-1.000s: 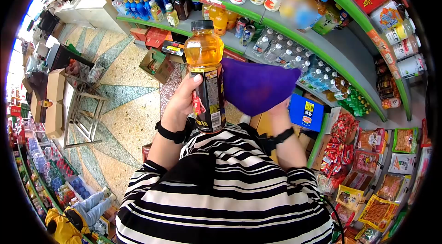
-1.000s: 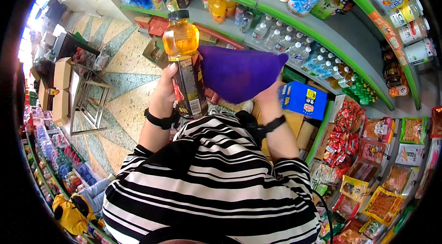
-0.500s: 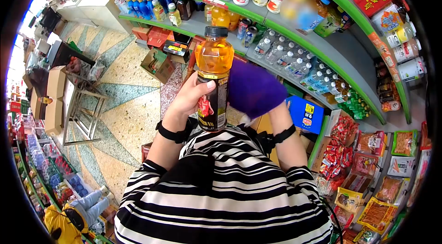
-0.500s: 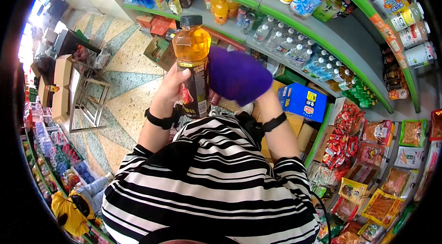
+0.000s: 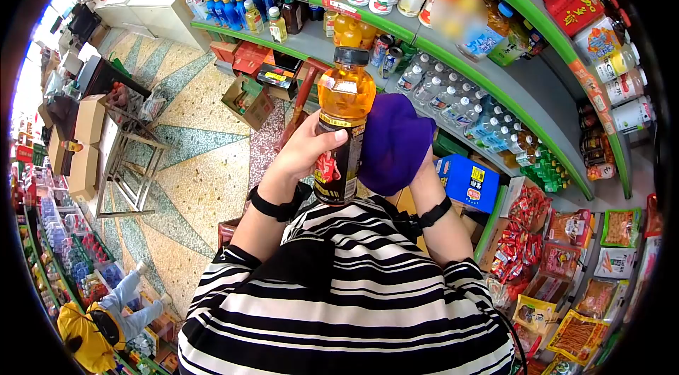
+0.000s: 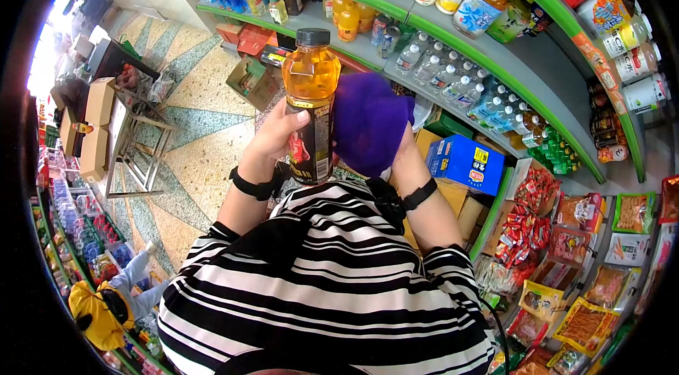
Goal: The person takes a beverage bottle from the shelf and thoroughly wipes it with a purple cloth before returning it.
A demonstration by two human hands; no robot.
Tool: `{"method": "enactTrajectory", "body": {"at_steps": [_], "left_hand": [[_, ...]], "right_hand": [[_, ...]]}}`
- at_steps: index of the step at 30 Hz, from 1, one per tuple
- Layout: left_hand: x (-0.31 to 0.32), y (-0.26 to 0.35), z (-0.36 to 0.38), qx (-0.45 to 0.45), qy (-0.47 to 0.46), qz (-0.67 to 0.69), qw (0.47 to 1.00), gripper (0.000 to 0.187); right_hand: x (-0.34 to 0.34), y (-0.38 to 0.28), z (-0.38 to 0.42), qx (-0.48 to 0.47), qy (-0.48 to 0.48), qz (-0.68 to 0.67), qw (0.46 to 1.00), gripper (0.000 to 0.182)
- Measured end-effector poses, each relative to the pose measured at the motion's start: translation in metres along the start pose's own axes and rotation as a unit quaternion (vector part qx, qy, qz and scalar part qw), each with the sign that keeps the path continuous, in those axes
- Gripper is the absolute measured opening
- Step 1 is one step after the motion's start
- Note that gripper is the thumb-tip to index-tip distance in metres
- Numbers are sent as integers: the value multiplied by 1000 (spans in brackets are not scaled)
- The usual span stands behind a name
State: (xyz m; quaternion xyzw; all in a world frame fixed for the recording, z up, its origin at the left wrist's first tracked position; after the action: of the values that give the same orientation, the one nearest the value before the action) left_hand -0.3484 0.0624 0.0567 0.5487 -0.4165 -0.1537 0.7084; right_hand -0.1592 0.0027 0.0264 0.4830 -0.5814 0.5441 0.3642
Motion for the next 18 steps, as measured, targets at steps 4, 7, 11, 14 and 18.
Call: {"method": "enactTrajectory", "body": {"at_steps": [4,7,11,14,18], "left_hand": [[2,3,2,19,-13,-8,1000,53],[8,6,3,20,-24,-17,999,51],[10,6,0,18,6,-79,997,50],[13,10,0,12,18,-102,995,50],[17,7,-1,7,10,-101,995,49]], "right_hand": [[6,-11,-1,-14,15,27,999,45],[17,-15,7,-100,41,460,881,44],[1,-24,15,-99,62,390,913,42],[-16,-39,18,-93,67,298,948,44],[-25,-53,21,-148,59,246,956,44]]}}
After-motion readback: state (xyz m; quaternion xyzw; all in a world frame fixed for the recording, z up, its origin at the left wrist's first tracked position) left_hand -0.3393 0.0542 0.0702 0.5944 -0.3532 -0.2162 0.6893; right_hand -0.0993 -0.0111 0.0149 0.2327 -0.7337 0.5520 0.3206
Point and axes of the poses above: each hand's wrist, its own z-axis away from the middle knuckle, its own x-axis out of the palm, y = z × x, the point moved 3 cm from there along -z, towards the middle knuckle, and after that the axes turned 13 degrees about -z, right-handed, at the moved point
